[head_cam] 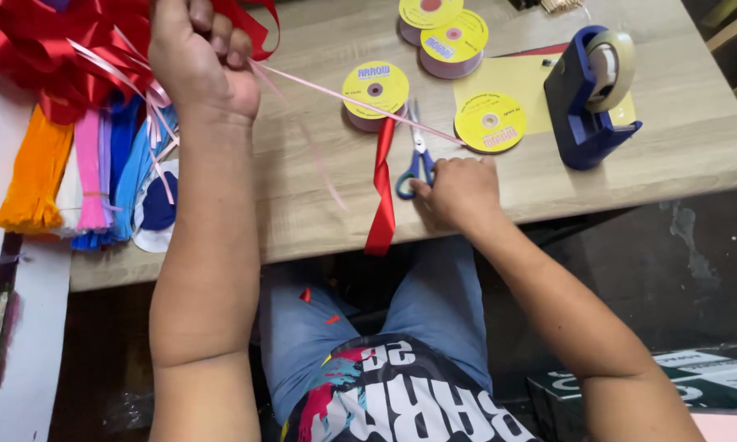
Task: The person ties a red ribbon into a bow using a thin string, then trims the excess string with scissors. They adjust the loops of the bow and cut the ribbon tails. The person then cuts a new length of red ribbon and begins folding it to create another bow.
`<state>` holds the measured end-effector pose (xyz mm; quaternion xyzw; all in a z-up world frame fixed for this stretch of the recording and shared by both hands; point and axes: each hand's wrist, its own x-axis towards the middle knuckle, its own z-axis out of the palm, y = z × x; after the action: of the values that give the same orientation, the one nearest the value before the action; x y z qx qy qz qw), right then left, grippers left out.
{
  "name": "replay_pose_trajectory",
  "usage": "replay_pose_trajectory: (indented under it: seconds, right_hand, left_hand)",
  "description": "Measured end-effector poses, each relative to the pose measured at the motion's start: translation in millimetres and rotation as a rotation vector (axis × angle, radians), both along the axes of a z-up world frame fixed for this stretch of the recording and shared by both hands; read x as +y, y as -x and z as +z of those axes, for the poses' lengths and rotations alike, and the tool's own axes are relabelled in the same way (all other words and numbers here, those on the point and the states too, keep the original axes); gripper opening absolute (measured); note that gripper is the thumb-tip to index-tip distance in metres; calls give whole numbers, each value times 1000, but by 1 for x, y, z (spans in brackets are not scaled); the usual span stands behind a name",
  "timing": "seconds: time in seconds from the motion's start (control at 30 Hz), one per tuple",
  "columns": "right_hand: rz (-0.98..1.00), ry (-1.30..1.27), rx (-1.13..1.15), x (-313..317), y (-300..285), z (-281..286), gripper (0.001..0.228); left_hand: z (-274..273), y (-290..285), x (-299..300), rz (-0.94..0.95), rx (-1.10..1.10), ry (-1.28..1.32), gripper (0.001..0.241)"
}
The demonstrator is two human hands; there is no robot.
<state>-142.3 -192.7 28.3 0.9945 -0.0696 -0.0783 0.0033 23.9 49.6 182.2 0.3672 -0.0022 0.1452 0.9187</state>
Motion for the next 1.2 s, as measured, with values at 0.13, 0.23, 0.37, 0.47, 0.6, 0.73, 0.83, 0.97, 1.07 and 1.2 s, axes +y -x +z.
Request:
replay_pose_trajectory:
  seconds: [0.13,0.23,0.37,0.47,0.6,0.73,0.83,0.97,1.07,1.2]
  right_hand:
    - [-20,82,197,-8,6,33,53]
    - [-10,135,5,-40,5,-1,38]
    - [-134,4,160,-49,27,33,41]
    - [-216,-233,288,-54,51,66,36]
    - [-182,-1311,364,-100,85,7,17]
    - [-259,-1805,194,-87,101,-47,31]
    - [-198,-1896,175,-74,94,-54,61]
    - [-246,-1972,159,-64,74,-53,42]
    - [-253,-1975,160,-58,62,-50,35]
    - [-197,-1988,148,-52,55,-39,31]
  left_hand:
    - [0,4,2,-22,-4,21,28]
    - [-4,1,1,-52,-63,10,27]
    - [-9,-5,-1,-43,-57,55,24]
    - [-12,-9,-1,-48,-85,68,25]
    - [-18,-18,-2,-75,-123,72,28]
    - [-18,-13,-2,-111,-152,36,26]
    - [-15,-12,-3,-117,-142,54,27]
    - [-3,-2,-5,-65,-115,57,25]
    - [1,3,-3,-41,-66,47,24]
    - [1,4,0,-38,-54,23,18]
